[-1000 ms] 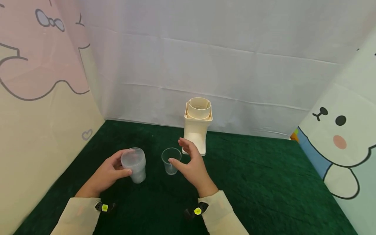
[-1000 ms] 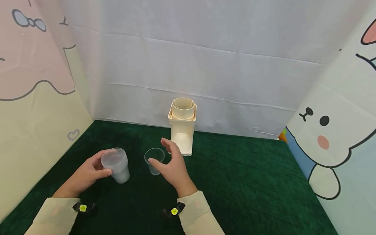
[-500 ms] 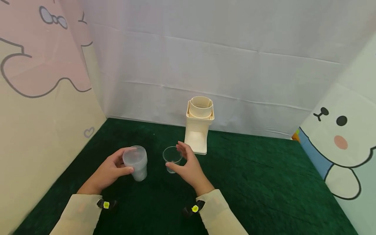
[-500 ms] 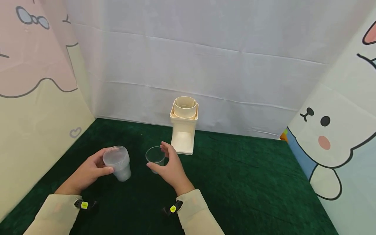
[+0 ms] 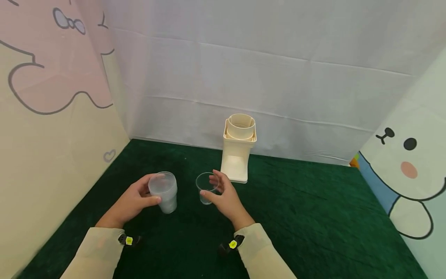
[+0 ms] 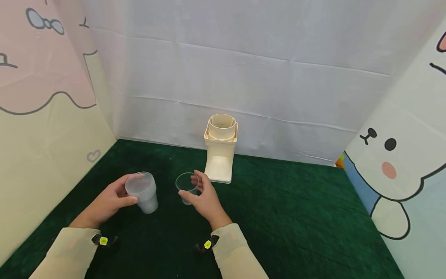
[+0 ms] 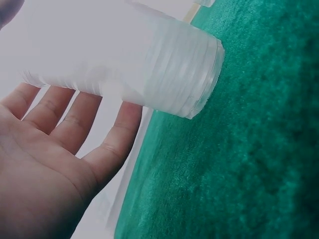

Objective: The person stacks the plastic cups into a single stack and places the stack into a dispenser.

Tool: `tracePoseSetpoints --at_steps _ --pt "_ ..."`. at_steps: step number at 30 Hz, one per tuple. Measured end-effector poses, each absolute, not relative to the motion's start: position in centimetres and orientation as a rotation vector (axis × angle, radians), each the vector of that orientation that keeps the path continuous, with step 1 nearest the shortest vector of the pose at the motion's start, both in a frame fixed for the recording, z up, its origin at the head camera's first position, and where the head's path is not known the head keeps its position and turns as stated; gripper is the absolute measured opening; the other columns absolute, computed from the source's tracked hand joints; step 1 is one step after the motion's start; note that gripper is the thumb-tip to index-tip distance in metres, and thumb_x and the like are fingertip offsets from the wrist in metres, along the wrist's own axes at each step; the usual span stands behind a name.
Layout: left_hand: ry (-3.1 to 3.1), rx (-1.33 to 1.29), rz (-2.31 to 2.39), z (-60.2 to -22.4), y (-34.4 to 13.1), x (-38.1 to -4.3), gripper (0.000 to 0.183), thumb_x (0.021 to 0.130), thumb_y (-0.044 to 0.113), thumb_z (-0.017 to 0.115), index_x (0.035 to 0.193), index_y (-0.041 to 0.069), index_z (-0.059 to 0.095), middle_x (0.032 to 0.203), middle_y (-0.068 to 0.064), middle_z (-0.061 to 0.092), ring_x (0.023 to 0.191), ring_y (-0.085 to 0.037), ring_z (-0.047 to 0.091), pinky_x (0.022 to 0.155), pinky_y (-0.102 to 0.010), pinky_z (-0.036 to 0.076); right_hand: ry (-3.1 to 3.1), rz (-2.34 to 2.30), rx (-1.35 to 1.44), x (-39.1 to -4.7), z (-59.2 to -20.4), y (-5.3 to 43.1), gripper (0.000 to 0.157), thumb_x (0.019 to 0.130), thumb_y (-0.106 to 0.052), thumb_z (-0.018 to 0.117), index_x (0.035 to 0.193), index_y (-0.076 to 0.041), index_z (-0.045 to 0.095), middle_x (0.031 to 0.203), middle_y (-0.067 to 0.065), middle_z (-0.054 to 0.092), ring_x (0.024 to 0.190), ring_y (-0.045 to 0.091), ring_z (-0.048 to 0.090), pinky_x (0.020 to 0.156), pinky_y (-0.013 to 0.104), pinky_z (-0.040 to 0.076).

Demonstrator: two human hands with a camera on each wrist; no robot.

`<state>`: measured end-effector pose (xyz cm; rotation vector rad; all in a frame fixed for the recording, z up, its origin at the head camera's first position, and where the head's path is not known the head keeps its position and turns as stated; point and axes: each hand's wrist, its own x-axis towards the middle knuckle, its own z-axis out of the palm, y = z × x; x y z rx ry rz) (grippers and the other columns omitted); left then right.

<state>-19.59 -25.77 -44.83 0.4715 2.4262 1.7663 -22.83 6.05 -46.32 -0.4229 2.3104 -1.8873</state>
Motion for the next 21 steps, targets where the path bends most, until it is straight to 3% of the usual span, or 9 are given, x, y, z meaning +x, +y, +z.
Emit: tracePoseSetpoints --at_steps 6,12,18,21 --pt "2.424 0.461 1.766 -44.7 -25.7 -19.6 0.061 0.097 0.014 0.072 0.152 0.011 0.044 0.14 -0.017 0.054 0.119 -0.038 0.056 0.096 -0.043 0.049 2.258 -1.948 -0.412 -23.0 -46.3 5.8 0.071 0.095 -0.021 0.075 0.156 -0.018 0.038 0.151 0.012 0.05 0.138 0.026 0.048 0.117 0.052 0.032" --pt "2.417 0.457 1.767 -44.8 -25.8 -19.6 0.062 0.097 0.014 0.072 0.152 0.012 0.044 0.141 -0.017 0.053 0.119 -0.038 0.056 0.096 -0.041 0.05 2.255 -1.922 -0.392 -22.9 -45.6 5.5 0.074 0.096 -0.02 0.075 0.157 -0.015 0.035 0.152 0.014 0.049 0.14 0.028 0.047 0.117 0.052 0.031" --pt "2.417 0.465 1.768 -44.9 -25.9 -19.6 0.061 0.098 0.013 0.071 0.152 0.012 0.043 0.141 -0.017 0.053 0.119 -0.037 0.056 0.095 -0.038 0.05 2.254 -1.887 -0.399 -21.6 -42.9 5.6 0.072 0.096 -0.016 0.074 0.156 -0.007 0.036 0.149 0.016 0.05 0.139 0.033 0.047 0.116 0.051 0.033" --pt "2.424 0.466 1.764 -44.9 -25.8 -19.6 0.061 0.098 0.014 0.07 0.152 0.012 0.043 0.141 -0.017 0.053 0.12 -0.038 0.055 0.097 -0.043 0.049 2.25 -1.897 -0.406 -20.8 -41.6 5.7 0.071 0.096 -0.018 0.074 0.154 -0.006 0.037 0.148 0.015 0.052 0.139 0.034 0.047 0.116 0.051 0.034"
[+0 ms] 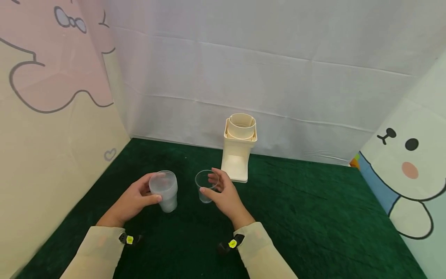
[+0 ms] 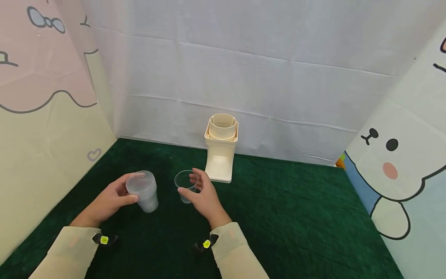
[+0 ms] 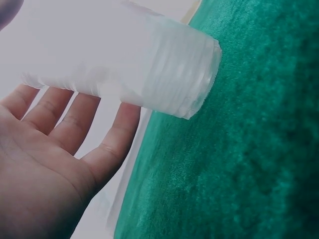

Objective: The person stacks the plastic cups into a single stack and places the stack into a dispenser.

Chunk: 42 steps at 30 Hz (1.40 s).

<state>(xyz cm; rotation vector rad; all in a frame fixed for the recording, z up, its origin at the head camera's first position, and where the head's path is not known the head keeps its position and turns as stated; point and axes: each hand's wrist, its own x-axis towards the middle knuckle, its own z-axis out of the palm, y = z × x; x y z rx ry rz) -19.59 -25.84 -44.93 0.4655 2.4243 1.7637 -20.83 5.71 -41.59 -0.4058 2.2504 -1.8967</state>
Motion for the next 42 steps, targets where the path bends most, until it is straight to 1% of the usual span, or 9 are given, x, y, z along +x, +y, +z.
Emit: tracePoseSetpoints --at_steps 4,7,9,16,23,31,35,39,42 --pt "2.441 0.461 1.753 -44.8 -25.7 -19.6 0.06 0.099 0.016 0.07 0.153 0.012 0.042 0.142 -0.017 0.052 0.122 -0.039 0.053 0.099 -0.05 0.047 2.262 -1.922 -0.416 -21.5 -43.4 5.7 0.071 0.095 -0.024 0.077 0.155 -0.013 0.039 0.149 0.013 0.052 0.138 0.028 0.048 0.116 0.051 0.033" --pt "2.445 0.46 1.746 -44.7 -25.6 -19.5 0.061 0.099 0.016 0.069 0.153 0.012 0.042 0.143 -0.017 0.052 0.122 -0.039 0.053 0.1 -0.052 0.046 2.281 -1.929 -0.427 -22.1 -44.9 5.8 0.071 0.094 -0.025 0.077 0.154 -0.019 0.04 0.15 0.012 0.052 0.137 0.024 0.049 0.116 0.051 0.033" --pt "2.451 0.461 1.742 -44.7 -25.6 -19.5 0.061 0.099 0.016 0.069 0.153 0.011 0.042 0.143 -0.017 0.052 0.122 -0.04 0.053 0.1 -0.054 0.046 2.29 -1.924 -0.438 -22.0 -44.8 5.9 0.071 0.094 -0.026 0.077 0.154 -0.019 0.04 0.149 0.012 0.052 0.137 0.024 0.05 0.116 0.051 0.034" --pt "2.445 0.466 1.751 -44.9 -25.6 -19.5 0.061 0.099 0.016 0.07 0.153 0.012 0.043 0.142 -0.017 0.052 0.121 -0.04 0.053 0.098 -0.052 0.047 2.287 -1.907 -0.456 -21.7 -43.9 6.1 0.073 0.092 -0.032 0.079 0.153 -0.023 0.04 0.148 0.003 0.053 0.136 0.018 0.05 0.117 0.049 0.033" --pt "2.448 0.469 1.754 -44.9 -25.6 -19.5 0.06 0.099 0.016 0.069 0.152 0.012 0.043 0.143 -0.017 0.052 0.122 -0.04 0.053 0.099 -0.055 0.046 2.235 -1.907 -0.542 -21.6 -42.2 6.2 0.07 0.094 -0.022 0.077 0.153 -0.02 0.04 0.147 0.006 0.053 0.136 0.019 0.05 0.116 0.047 0.035" --pt "2.438 0.452 1.757 -45.0 -25.4 -19.4 0.061 0.099 0.017 0.069 0.153 0.013 0.042 0.143 -0.017 0.051 0.123 -0.039 0.053 0.1 -0.058 0.046 2.064 -1.952 -0.573 -21.0 -40.1 5.9 0.067 0.097 -0.022 0.073 0.154 -0.016 0.038 0.146 0.007 0.053 0.135 0.025 0.05 0.113 0.043 0.041" --pt "2.437 0.456 1.766 -45.0 -25.4 -19.4 0.061 0.099 0.017 0.069 0.153 0.012 0.042 0.142 -0.017 0.052 0.122 -0.039 0.054 0.099 -0.055 0.047 2.066 -1.895 -0.64 -20.7 -38.8 5.5 0.069 0.098 -0.023 0.072 0.156 -0.017 0.036 0.148 0.009 0.052 0.136 0.025 0.05 0.113 0.043 0.04" --pt "2.427 0.462 1.781 -44.9 -25.5 -19.4 0.06 0.099 0.015 0.068 0.153 0.01 0.042 0.141 -0.018 0.052 0.12 -0.039 0.055 0.097 -0.046 0.049 2.11 -1.818 -0.73 -20.7 -37.6 5.0 0.068 0.099 -0.024 0.071 0.156 -0.015 0.035 0.148 0.008 0.052 0.135 0.022 0.051 0.113 0.043 0.04" --pt "2.416 0.47 1.779 -44.9 -25.5 -19.5 0.06 0.1 0.014 0.067 0.153 0.01 0.041 0.141 -0.017 0.052 0.121 -0.037 0.055 0.096 -0.041 0.049 2.148 -1.765 -0.77 -20.8 -36.8 4.6 0.067 0.099 -0.026 0.07 0.156 -0.017 0.035 0.148 0.005 0.054 0.134 0.018 0.052 0.113 0.042 0.04"
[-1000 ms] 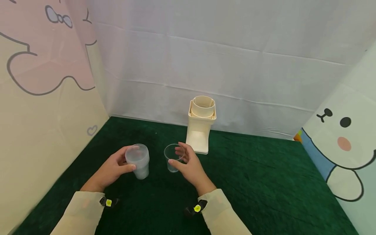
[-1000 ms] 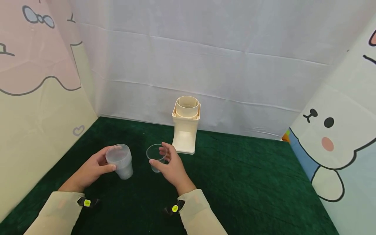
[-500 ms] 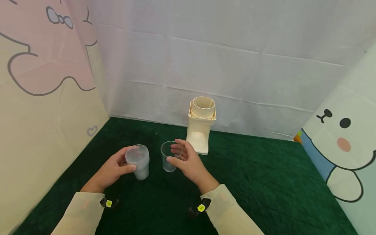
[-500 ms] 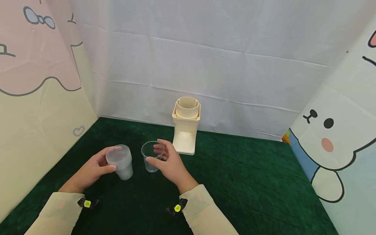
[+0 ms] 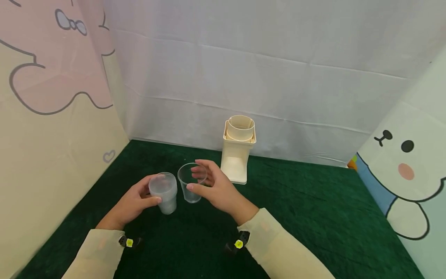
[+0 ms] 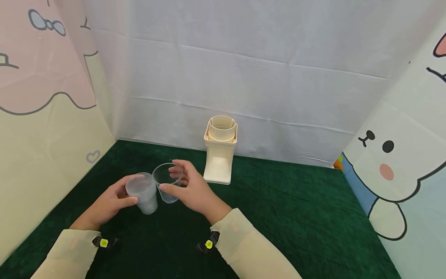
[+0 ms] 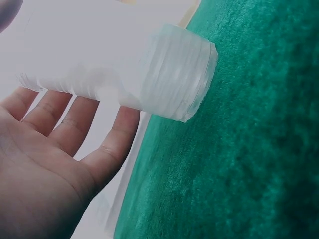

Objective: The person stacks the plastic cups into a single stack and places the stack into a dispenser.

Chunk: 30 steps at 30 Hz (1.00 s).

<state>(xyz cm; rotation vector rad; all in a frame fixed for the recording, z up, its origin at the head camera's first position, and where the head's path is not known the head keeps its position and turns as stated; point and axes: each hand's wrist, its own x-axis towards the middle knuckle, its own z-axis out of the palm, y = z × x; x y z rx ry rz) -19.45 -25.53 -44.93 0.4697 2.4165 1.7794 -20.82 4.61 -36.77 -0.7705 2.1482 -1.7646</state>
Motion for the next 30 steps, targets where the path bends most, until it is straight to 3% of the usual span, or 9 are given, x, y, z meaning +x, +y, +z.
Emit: tracePoseSetpoints --at_steps 12,16,22,26,30 --pt "2.408 0.511 1.795 -44.8 -25.6 -19.1 0.059 0.101 0.011 0.065 0.153 0.004 0.038 0.139 -0.021 0.05 0.115 -0.017 0.061 0.092 -0.026 0.052 2.207 -1.675 -0.894 -20.4 -33.6 2.0 0.069 0.098 -0.029 0.072 0.156 -0.019 0.036 0.147 -0.001 0.054 0.131 0.008 0.053 0.11 0.03 0.041" --pt "2.42 0.543 1.781 -44.9 -25.5 -19.1 0.059 0.102 0.011 0.063 0.154 0.002 0.035 0.141 -0.023 0.05 0.117 -0.016 0.06 0.094 -0.024 0.05 2.176 -1.721 -0.92 -20.2 -32.8 1.1 0.068 0.098 -0.026 0.072 0.155 -0.02 0.037 0.146 -0.003 0.055 0.131 0.007 0.053 0.11 0.029 0.041" --pt "2.409 0.509 1.774 -44.9 -25.6 -19.1 0.063 0.103 0.014 0.063 0.156 0.003 0.032 0.145 -0.023 0.047 0.121 -0.014 0.058 0.095 -0.022 0.048 2.175 -1.736 -0.927 -20.2 -32.2 -0.2 0.068 0.098 -0.029 0.072 0.156 -0.021 0.037 0.144 -0.006 0.055 0.13 0.005 0.053 0.109 0.027 0.041" --pt "2.416 0.498 1.753 -44.9 -25.7 -19.1 0.063 0.103 0.015 0.062 0.156 0.004 0.031 0.147 -0.023 0.047 0.125 -0.019 0.057 0.097 -0.027 0.05 2.202 -1.715 -0.914 -20.5 -31.9 -1.0 0.07 0.097 -0.032 0.072 0.156 -0.021 0.036 0.144 -0.008 0.054 0.129 0.004 0.052 0.109 0.027 0.041" --pt "2.413 0.505 1.756 -44.9 -25.8 -19.2 0.063 0.103 0.015 0.062 0.156 0.004 0.031 0.149 -0.023 0.046 0.124 -0.013 0.058 0.097 -0.028 0.051 2.234 -1.67 -0.906 -20.9 -32.0 -1.7 0.072 0.096 -0.034 0.073 0.157 -0.02 0.036 0.144 -0.007 0.054 0.129 0.005 0.053 0.109 0.027 0.041"
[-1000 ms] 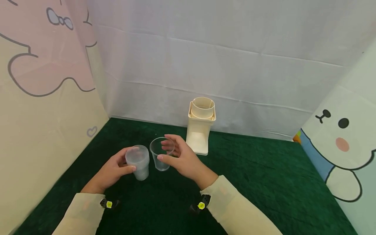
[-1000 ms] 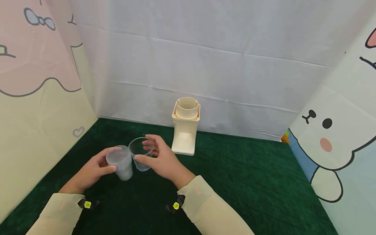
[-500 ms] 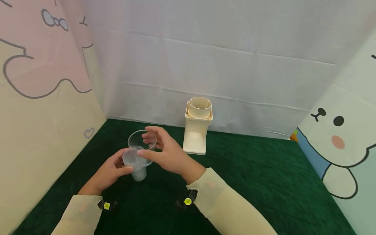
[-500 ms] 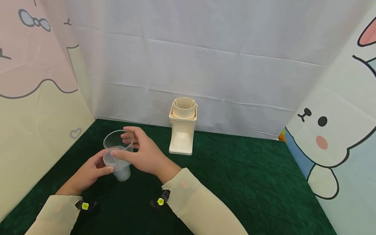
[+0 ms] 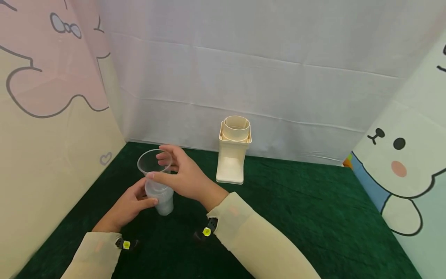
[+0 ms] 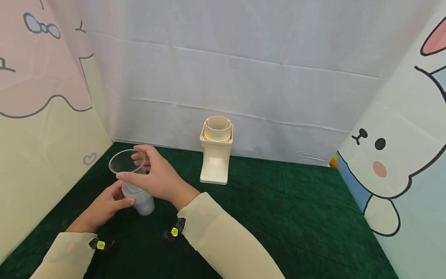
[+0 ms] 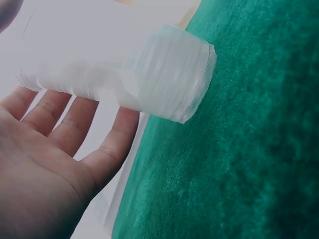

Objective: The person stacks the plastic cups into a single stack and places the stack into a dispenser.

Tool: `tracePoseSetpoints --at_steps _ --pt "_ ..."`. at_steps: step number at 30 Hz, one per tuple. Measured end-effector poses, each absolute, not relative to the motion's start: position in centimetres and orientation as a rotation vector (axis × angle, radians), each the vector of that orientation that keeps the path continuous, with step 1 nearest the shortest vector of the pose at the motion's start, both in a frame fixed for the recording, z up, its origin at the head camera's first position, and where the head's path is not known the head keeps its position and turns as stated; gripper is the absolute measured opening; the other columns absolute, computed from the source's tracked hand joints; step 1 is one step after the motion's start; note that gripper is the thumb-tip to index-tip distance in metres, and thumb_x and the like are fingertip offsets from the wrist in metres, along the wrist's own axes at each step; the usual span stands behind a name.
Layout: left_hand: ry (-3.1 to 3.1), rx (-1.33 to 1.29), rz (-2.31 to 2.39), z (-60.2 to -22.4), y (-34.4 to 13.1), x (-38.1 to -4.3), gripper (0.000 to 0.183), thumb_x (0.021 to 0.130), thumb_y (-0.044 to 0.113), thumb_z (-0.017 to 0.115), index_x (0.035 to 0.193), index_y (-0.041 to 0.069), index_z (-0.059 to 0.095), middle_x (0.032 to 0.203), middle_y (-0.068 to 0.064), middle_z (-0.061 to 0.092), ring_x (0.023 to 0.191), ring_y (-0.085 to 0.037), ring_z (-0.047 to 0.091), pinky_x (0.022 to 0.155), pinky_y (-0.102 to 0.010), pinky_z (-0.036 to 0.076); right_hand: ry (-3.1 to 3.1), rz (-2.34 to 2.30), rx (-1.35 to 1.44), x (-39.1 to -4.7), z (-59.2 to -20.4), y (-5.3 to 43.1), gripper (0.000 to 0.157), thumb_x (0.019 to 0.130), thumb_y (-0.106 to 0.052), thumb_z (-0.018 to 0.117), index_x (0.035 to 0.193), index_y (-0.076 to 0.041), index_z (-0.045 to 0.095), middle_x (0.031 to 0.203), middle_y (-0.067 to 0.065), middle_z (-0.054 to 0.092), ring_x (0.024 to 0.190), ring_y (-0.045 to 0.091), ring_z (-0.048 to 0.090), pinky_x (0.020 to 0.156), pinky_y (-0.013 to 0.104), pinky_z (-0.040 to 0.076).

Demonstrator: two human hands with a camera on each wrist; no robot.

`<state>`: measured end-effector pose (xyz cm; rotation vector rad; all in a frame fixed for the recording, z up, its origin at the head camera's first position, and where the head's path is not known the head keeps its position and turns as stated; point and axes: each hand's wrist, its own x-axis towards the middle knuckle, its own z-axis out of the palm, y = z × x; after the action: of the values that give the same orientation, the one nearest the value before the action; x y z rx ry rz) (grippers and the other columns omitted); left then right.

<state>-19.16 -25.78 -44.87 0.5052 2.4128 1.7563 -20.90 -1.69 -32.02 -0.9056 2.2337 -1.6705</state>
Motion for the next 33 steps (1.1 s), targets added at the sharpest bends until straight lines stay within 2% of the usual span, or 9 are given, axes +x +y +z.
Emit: tracePoseSetpoints --at_steps 3,7,13,18,22,29,33 --pt "2.379 0.54 1.79 -44.9 -25.7 -19.1 0.062 0.103 0.012 0.061 0.156 0.003 0.03 0.149 -0.026 0.045 0.121 -0.005 0.058 0.095 -0.024 0.05 2.244 -1.637 -0.901 -21.3 -32.3 -2.2 0.073 0.096 -0.036 0.073 0.157 -0.019 0.036 0.144 -0.007 0.054 0.129 0.006 0.053 0.109 0.027 0.041" --pt "2.36 0.556 1.804 -44.8 -25.7 -19.1 0.063 0.103 0.011 0.061 0.157 0.003 0.03 0.148 -0.027 0.045 0.121 -0.005 0.058 0.094 -0.023 0.049 2.241 -1.63 -0.9 -21.9 -32.7 -2.8 0.073 0.096 -0.037 0.073 0.156 -0.019 0.037 0.142 -0.006 0.055 0.13 0.008 0.053 0.109 0.026 0.041" --pt "2.387 0.514 1.772 -44.6 -25.7 -19.0 0.066 0.103 0.014 0.063 0.158 0.003 0.029 0.149 -0.025 0.046 0.126 -0.022 0.057 0.095 -0.026 0.051 2.237 -1.624 -0.904 -22.1 -33.4 -3.3 0.07 0.097 -0.036 0.073 0.154 -0.018 0.038 0.142 -0.004 0.055 0.131 0.013 0.053 0.109 0.025 0.041" --pt "2.417 0.516 1.754 -44.6 -25.8 -18.9 0.069 0.102 0.014 0.063 0.159 0.003 0.026 0.149 -0.026 0.045 0.128 -0.035 0.055 0.096 -0.028 0.052 2.243 -1.617 -0.9 -22.2 -34.2 -3.4 0.069 0.098 -0.034 0.072 0.155 -0.019 0.037 0.145 -0.003 0.055 0.13 0.009 0.053 0.11 0.026 0.04" --pt "2.434 0.511 1.745 -44.6 -25.7 -18.9 0.068 0.102 0.016 0.063 0.159 0.004 0.027 0.151 -0.025 0.044 0.128 -0.033 0.055 0.096 -0.026 0.051 2.252 -1.615 -0.877 -22.3 -34.9 -3.2 0.07 0.097 -0.035 0.072 0.156 -0.018 0.037 0.145 -0.003 0.055 0.129 0.007 0.053 0.11 0.028 0.04" --pt "2.421 0.498 1.764 -44.5 -25.6 -18.8 0.063 0.102 0.014 0.063 0.156 0.004 0.032 0.149 -0.023 0.047 0.124 -0.018 0.058 0.095 -0.023 0.049 2.231 -1.643 -0.841 -22.4 -35.8 -3.2 0.072 0.097 -0.039 0.073 0.156 -0.021 0.036 0.143 -0.006 0.055 0.132 0.011 0.052 0.11 0.027 0.04" --pt "2.421 0.502 1.765 -44.5 -25.6 -18.8 0.063 0.102 0.015 0.064 0.156 0.004 0.033 0.148 -0.023 0.049 0.123 -0.017 0.059 0.096 -0.024 0.05 2.242 -1.642 -0.816 -22.3 -36.1 -3.1 0.072 0.097 -0.042 0.072 0.156 -0.023 0.036 0.144 -0.007 0.054 0.133 0.01 0.052 0.111 0.028 0.039"
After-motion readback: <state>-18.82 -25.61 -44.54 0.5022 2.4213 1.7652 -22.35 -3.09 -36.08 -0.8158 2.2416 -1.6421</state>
